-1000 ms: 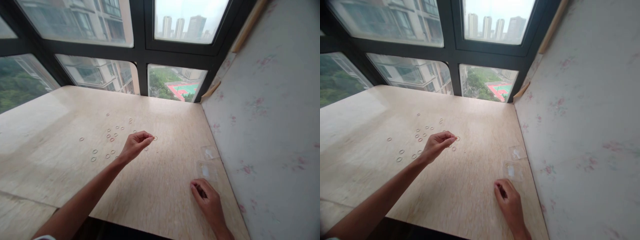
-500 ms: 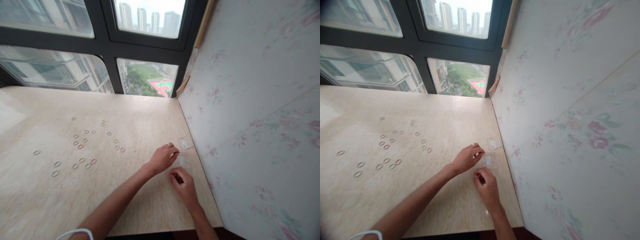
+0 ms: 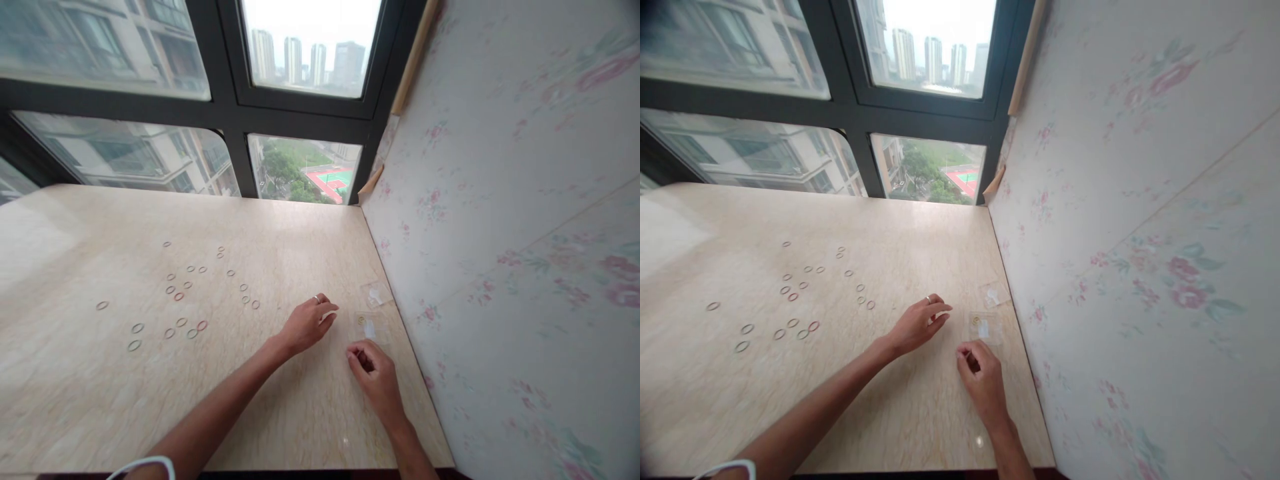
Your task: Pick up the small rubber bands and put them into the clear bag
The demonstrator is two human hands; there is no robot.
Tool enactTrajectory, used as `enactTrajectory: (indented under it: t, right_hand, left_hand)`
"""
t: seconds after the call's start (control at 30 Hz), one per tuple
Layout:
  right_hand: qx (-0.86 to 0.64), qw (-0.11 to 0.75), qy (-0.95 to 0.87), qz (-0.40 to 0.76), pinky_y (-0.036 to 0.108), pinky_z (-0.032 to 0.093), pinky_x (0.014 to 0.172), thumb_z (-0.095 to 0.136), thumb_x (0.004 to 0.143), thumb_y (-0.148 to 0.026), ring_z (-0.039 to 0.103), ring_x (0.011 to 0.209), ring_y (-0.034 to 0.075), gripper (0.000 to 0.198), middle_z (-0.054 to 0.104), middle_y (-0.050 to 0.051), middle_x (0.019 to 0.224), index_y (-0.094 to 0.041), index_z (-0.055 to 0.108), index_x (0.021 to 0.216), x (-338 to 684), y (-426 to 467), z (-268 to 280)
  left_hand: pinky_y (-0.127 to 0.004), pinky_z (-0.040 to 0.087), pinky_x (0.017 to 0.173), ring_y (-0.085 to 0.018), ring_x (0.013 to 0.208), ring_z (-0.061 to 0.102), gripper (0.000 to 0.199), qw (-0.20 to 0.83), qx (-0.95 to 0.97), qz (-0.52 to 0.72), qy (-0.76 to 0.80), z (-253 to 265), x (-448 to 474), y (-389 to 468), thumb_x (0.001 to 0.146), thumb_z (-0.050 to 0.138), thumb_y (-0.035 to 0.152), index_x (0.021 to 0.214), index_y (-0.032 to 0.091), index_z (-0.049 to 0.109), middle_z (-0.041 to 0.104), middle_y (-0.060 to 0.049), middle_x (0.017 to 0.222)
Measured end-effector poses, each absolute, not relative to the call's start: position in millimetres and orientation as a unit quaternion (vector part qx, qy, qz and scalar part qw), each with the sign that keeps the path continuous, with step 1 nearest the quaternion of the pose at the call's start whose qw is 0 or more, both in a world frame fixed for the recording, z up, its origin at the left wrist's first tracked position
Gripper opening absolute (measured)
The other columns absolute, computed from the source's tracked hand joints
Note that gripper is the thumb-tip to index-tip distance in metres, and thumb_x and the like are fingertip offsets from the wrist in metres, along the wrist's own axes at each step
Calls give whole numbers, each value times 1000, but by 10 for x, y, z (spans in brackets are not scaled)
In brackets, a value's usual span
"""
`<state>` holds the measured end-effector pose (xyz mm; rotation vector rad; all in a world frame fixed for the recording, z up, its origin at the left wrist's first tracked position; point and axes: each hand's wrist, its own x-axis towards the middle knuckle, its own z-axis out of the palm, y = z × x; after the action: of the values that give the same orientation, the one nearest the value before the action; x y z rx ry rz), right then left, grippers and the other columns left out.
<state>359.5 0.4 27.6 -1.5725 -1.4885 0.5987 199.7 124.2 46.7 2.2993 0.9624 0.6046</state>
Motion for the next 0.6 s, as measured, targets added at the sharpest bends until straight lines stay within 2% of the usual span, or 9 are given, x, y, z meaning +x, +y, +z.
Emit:
enactTrajectory:
  t: [0.2,0.37,0.6]
  right_hand:
    - [-634,424,-605,231,23,46,56,55,89,-34,59,61,15,19,62,2,71,-20,64,80,3608,-24,212]
    - [-634,425,-613,203,23,49,55,59,85,-40,61,59,16,22,65,3,71,-21,67,79,3639,-34,143]
    - [-600,411,-655,207,21,50,52,63,83,-39,61,58,15,20,64,2,70,-21,67,77,3429,99,320]
  left_hand:
    - [-26,48,72,-14,76,61,24,251,844,262,396,325,1516,1178,91,45,18,102,17,67,64,-7,97]
    - [-28,47,74,-16,81,60,25,222,830,296,416,253,1261,1143,90,46,17,105,15,65,65,-8,93]
    - [-28,47,73,-17,77,60,18,238,807,353,409,243,1174,1138,85,55,25,76,16,67,64,-7,84]
